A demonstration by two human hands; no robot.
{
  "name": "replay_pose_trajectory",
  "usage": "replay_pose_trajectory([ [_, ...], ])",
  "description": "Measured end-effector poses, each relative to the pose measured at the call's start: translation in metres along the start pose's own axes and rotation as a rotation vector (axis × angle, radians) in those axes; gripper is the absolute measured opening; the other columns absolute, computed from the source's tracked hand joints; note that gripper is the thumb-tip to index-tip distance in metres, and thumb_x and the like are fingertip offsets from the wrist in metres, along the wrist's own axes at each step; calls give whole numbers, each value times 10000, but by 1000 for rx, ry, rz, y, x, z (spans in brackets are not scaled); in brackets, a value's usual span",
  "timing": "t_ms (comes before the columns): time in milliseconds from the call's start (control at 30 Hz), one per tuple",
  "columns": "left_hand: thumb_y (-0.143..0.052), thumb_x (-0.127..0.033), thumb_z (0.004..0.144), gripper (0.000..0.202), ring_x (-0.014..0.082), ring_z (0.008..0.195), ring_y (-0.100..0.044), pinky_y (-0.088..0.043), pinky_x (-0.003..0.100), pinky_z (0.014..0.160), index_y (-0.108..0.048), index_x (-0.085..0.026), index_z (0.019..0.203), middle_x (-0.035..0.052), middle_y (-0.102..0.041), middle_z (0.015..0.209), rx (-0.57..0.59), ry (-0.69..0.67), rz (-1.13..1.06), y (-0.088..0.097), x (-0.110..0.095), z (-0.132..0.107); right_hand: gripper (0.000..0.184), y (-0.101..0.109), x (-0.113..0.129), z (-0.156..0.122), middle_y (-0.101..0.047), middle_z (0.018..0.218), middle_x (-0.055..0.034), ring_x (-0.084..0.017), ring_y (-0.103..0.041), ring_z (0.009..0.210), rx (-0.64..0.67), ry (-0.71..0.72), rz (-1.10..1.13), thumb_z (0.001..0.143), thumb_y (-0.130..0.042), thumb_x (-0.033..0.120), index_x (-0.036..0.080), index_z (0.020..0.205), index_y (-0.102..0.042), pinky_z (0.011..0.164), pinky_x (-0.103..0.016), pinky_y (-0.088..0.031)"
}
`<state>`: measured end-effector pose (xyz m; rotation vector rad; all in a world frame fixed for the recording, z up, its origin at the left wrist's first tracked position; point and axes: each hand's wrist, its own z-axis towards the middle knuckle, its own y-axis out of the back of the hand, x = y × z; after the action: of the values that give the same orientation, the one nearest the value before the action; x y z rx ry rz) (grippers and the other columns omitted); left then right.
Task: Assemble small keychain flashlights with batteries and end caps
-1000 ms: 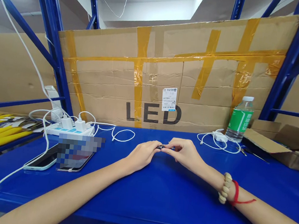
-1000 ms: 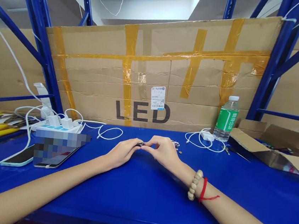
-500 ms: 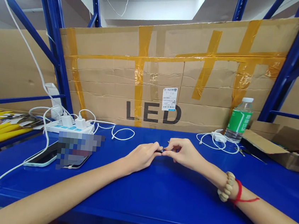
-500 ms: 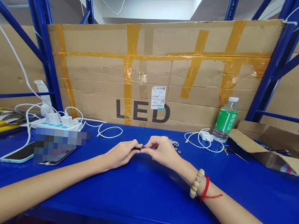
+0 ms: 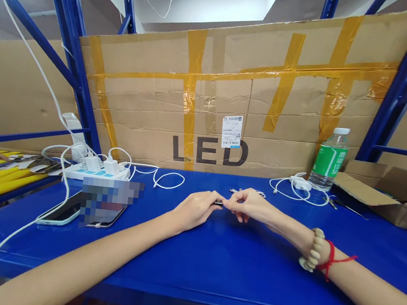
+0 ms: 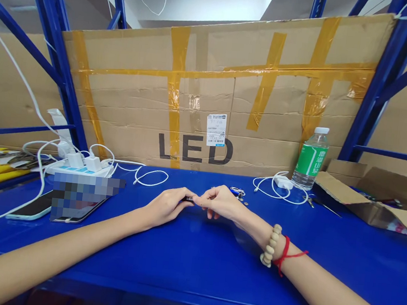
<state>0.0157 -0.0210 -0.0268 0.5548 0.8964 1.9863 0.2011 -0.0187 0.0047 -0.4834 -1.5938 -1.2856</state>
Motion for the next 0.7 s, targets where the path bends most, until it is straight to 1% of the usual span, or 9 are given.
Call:
replay_pose_trajectory([
  [67, -352, -259, 925, 243, 160, 885, -610, -497, 283, 781, -439, -153, 1125, 73, -630, 1010, -10, 5, -11, 0, 0, 1, 382, 0, 0, 0, -482, 410, 37, -63, -442, 392, -1, -44, 40, 581, -705, 476, 155, 508, -511, 389, -180, -317],
  [133, -361, -254, 922, 287, 165, 904, -605, -492, 296, 799, -414, -156, 1187, 77, -625, 1053, -1, 4, 1, 1, 1, 1, 394, -1, -2, 1, -471, 421, 44, -52, -427, 394, 7, -77, 88, 577, -710, 480, 154, 509, -499, 389, -173, -304],
  [167, -360, -248, 922, 279, 168, 894, -605, -491, 299, 792, -433, -156, 1176, 77, -630, 1045, 12, 1, 9, 1, 1, 1, 398, -1, -3, 1, -466, 432, 47, -47, -421, 397, 15, -96, 121, 572, -714, 482, 154, 515, -497, 389, -170, -301],
  [300, -364, -213, 918, 219, 169, 800, -595, -482, 300, 741, -532, -144, 1041, 69, -659, 939, 56, -9, 37, 2, 3, 1, 402, -2, -9, 4, -455, 481, 57, -41, -422, 421, 28, -156, 217, 537, -736, 485, 154, 555, -508, 396, -161, -309],
  [433, -374, -189, 910, 205, 175, 761, -581, -470, 315, 721, -552, -139, 998, 67, -661, 904, 43, -8, 67, 0, 4, 2, 409, -3, -10, 5, -445, 465, 57, -46, -425, 424, 27, -155, 191, 555, -723, 496, 157, 539, -495, 401, -161, -311],
  [500, -375, -190, 907, 209, 180, 764, -582, -473, 318, 721, -555, -138, 1000, 72, -658, 896, 36, 27, 63, -1, 4, 3, 417, -2, -8, 6, -448, 444, 51, -55, -427, 410, -4, -108, 128, 582, -696, 517, 160, 523, -488, 401, -173, -317],
  [533, -375, -192, 907, 212, 181, 771, -584, -475, 316, 725, -553, -141, 1011, 71, -655, 892, 31, 55, 52, -1, 4, 3, 417, -2, -8, 6, -455, 438, 47, -60, -428, 399, -41, -61, 77, 597, -682, 526, 161, 521, -494, 401, -183, -321],
  [600, -370, -191, 908, 223, 179, 813, -592, -480, 306, 749, -542, -155, 1044, 65, -650, 905, 29, 112, 9, -2, 3, 4, 391, -1, -8, 7, -500, 462, 31, -69, -438, 389, -149, 83, -52, 631, -656, 527, 158, 558, -548, 413, -203, -334],
  [700, -367, -197, 908, 231, 178, 916, -593, -474, 294, 811, -531, -172, 1069, 60, -638, 997, 23, 178, -60, -2, 2, 6, 329, 3, -11, 9, -608, 639, -2, -76, -470, 428, -321, 344, -236, 661, -657, 482, 167, 755, -652, 454, -219, -362],
])
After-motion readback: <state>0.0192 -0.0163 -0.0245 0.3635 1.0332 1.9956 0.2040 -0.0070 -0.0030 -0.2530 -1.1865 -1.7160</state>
